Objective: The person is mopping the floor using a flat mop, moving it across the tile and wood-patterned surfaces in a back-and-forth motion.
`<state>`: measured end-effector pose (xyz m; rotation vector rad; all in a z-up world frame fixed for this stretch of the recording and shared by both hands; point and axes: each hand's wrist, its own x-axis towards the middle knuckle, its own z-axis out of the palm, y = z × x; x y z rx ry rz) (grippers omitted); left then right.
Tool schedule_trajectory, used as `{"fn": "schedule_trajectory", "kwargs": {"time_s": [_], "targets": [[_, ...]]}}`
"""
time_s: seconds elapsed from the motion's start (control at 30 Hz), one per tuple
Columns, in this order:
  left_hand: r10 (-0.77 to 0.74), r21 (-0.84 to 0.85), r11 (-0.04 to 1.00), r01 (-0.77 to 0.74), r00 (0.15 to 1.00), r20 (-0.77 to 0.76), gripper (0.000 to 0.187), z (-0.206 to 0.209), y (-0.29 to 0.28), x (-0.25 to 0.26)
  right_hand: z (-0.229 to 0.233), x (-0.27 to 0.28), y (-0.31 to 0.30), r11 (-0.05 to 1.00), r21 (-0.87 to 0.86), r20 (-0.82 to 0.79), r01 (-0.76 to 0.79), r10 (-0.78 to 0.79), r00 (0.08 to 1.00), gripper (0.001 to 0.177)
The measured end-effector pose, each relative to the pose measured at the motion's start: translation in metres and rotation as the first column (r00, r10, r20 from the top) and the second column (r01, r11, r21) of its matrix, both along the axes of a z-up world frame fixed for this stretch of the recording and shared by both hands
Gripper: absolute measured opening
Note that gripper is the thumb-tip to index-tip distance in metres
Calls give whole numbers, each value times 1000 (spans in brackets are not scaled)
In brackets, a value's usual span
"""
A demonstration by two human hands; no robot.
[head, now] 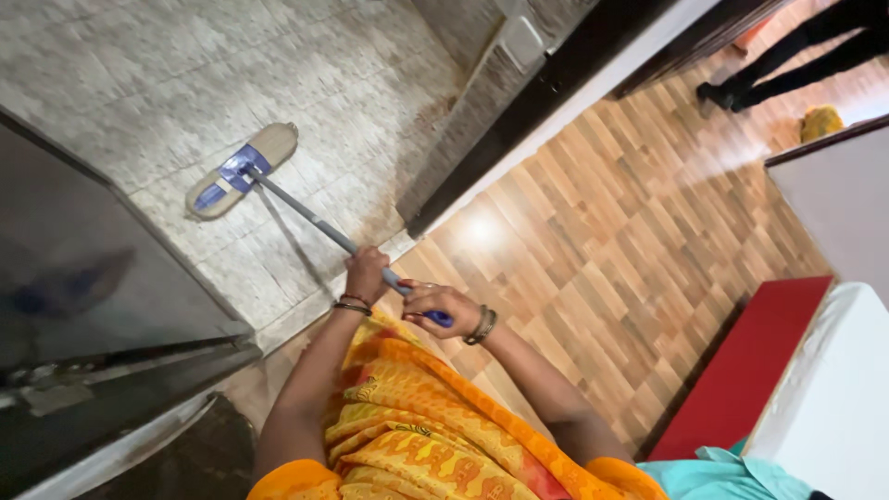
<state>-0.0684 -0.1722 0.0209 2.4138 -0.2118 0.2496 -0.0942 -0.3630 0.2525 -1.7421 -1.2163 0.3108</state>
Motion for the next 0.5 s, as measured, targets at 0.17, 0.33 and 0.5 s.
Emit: {"fn": "schedule_trajectory", "kwargs": {"time_s": [0.17, 0.33, 0.5], "targets": [[-95, -80, 992, 94, 995, -9, 20, 26, -86, -34, 38, -37, -77, 996, -82, -14, 31, -32, 999, 3], [-252, -149, 959, 242, 966, -50, 28, 45, -149, -75, 54, -90, -131, 991, -64, -25, 114, -116, 993, 5], [-380, -185, 912, 366, 924, -46, 31, 48, -163, -83, 42, -117, -147, 961, -122, 34, 247, -244, 969, 13]]}}
